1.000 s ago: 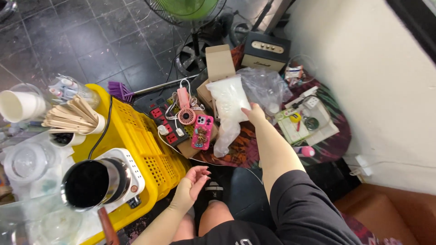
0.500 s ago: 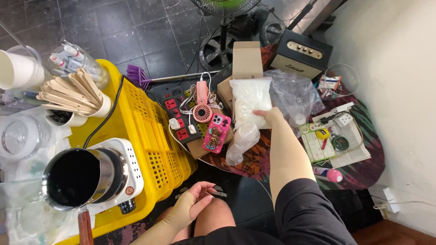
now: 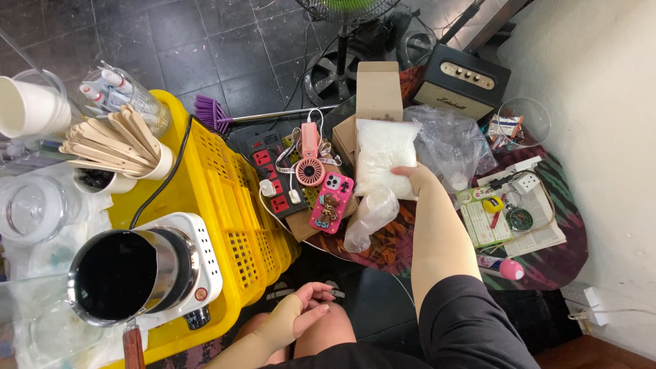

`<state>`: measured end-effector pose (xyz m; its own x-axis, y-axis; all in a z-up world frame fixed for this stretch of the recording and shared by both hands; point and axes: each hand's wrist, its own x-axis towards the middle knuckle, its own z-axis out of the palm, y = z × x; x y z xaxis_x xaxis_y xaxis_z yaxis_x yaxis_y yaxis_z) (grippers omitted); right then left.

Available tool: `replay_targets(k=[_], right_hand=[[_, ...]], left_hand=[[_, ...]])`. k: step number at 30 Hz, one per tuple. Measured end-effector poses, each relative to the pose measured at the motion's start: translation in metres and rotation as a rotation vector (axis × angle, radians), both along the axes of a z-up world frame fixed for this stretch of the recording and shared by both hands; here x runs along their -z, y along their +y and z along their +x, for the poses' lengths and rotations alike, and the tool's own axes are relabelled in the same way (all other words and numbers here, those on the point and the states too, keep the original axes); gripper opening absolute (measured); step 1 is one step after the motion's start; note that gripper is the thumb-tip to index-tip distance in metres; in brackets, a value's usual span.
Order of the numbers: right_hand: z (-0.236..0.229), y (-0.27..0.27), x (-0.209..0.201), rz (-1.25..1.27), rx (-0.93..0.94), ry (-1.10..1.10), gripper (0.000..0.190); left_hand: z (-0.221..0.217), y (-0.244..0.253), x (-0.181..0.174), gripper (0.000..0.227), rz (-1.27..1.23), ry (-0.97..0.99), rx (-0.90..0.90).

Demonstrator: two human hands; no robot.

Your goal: Transferring white wax flakes from a plastic bag into a large glass jar after cleaning it.

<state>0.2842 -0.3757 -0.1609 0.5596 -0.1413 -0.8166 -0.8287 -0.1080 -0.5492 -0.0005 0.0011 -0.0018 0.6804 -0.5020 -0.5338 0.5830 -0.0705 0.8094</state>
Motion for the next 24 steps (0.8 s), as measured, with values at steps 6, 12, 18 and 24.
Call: replay_targets(k=[6, 12, 18, 24], right_hand=[[-0.019, 0.01, -0.022, 0.239, 0.207, -0.184, 0.067], [-0.031, -0.006, -0.022, 0.411, 0.339, -0.462, 0.073], [-0.04, -0.035, -0.099, 0.411, 0.504, -0.616, 0.073], [-0.096, -0.043, -0.243, 0.409, 0.434, -0.789, 0.071]], left_hand=[[0.0, -0.005, 0.007, 0.038, -0.014, -0.031, -0.01], [0.01, -0.013, -0.005, 0.037, -0.066, -0.006, -0.031], [0.011, -0.019, -0.023, 0.035, -0.006, -0.042, -0.033], [0.006, -0.037, -0.087, 0.033, 0.043, -0.135, -0.024]])
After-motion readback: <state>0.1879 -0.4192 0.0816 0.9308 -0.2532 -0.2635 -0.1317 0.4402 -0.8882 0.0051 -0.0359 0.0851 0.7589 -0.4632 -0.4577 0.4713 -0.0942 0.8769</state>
